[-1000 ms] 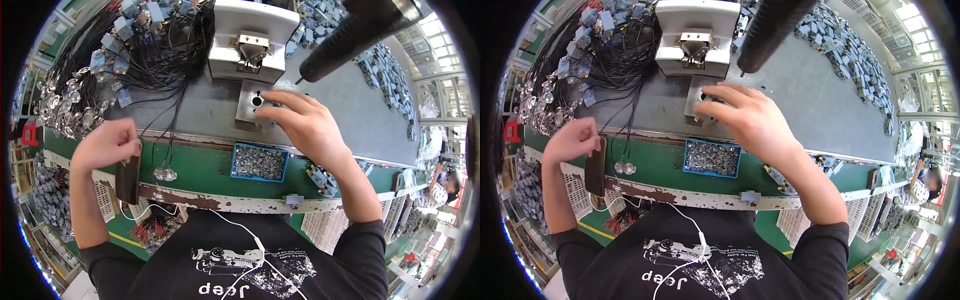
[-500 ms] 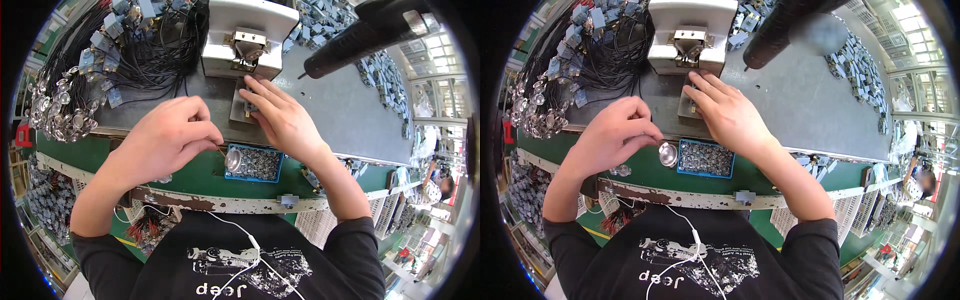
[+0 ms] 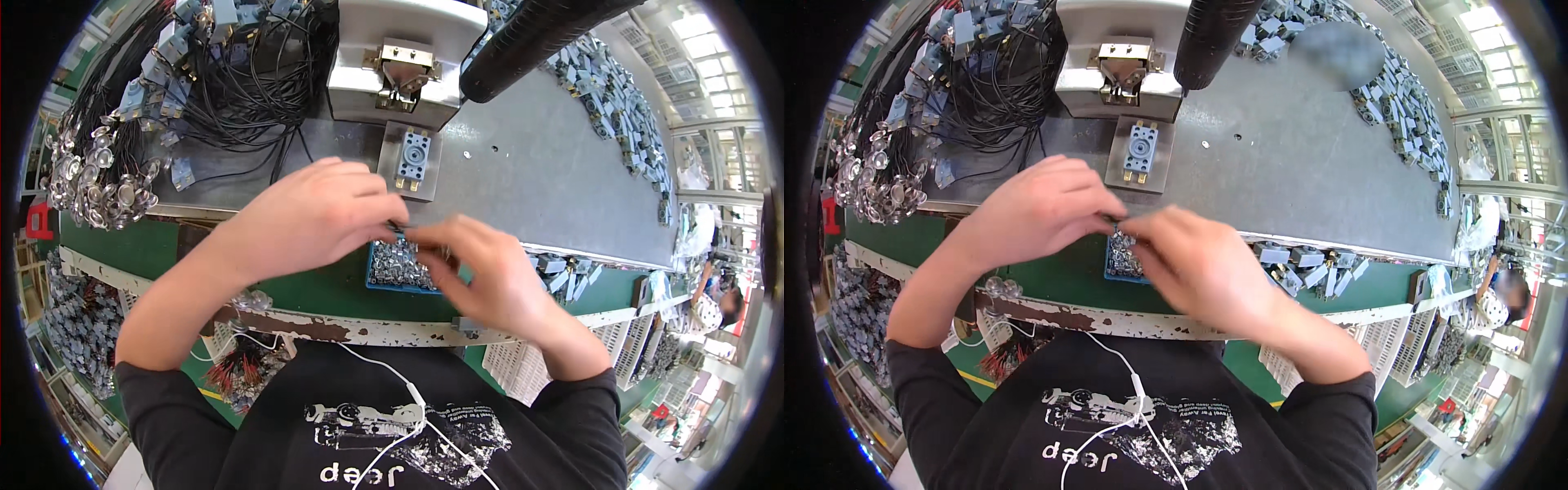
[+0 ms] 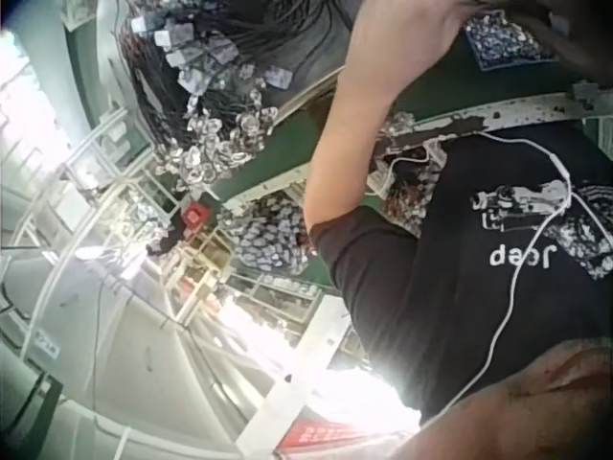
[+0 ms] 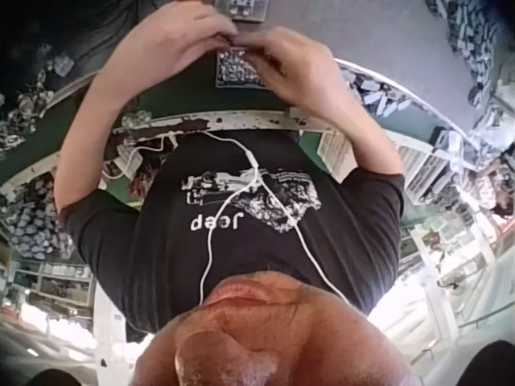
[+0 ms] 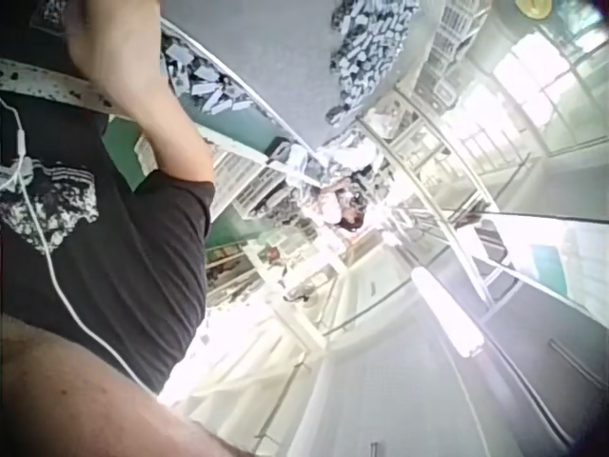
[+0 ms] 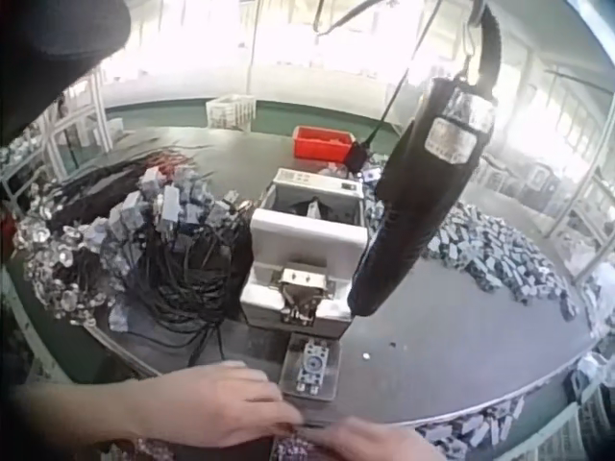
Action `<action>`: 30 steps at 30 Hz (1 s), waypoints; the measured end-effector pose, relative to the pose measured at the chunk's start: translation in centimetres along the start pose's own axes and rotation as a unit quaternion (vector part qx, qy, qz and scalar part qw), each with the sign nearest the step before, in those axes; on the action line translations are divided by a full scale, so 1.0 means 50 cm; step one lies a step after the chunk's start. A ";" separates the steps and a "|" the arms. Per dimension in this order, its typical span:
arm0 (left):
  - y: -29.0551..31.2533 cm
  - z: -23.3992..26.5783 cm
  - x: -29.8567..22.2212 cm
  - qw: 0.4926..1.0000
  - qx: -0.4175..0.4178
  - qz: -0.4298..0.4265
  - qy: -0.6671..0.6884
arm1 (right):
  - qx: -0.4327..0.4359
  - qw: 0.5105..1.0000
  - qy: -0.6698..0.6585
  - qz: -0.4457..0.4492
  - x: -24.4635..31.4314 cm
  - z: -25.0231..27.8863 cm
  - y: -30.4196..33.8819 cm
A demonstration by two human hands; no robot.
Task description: Assemble small electronic components into a housing and secure them with a power screwdriver.
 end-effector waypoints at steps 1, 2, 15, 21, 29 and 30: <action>-0.006 0.001 -0.003 1.000 0.007 -0.021 0.000 | -0.008 0.992 -0.103 -0.077 -0.032 0.000 -0.003; -0.007 0.005 0.005 1.000 0.006 -0.020 0.006 | 0.019 0.975 -0.180 -0.127 -0.075 -0.006 -0.008; -0.009 0.025 0.078 0.986 -0.014 0.103 0.128 | -0.253 0.965 0.006 -0.064 -0.057 0.043 -0.006; -0.012 0.008 0.054 0.978 -0.030 0.079 0.189 | -0.378 0.862 -0.336 -0.037 -0.071 0.023 -0.029; -0.014 0.053 0.018 0.999 -0.043 0.000 -0.027 | -0.005 0.906 -0.378 -0.192 -0.099 0.007 -0.057; -0.012 0.051 0.017 0.998 -0.063 -0.007 -0.013 | -0.006 0.906 -0.376 -0.195 -0.097 0.013 -0.055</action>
Point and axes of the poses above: each hand's wrist, its own y-axis away from the middle knuckle, its own z-axis out of the back of the hand, x = y × z, the point moved 8 cm from there along -y, towards the middle knuckle, and after that the axes turned 9 degrees about z, right-handed, at the moved point
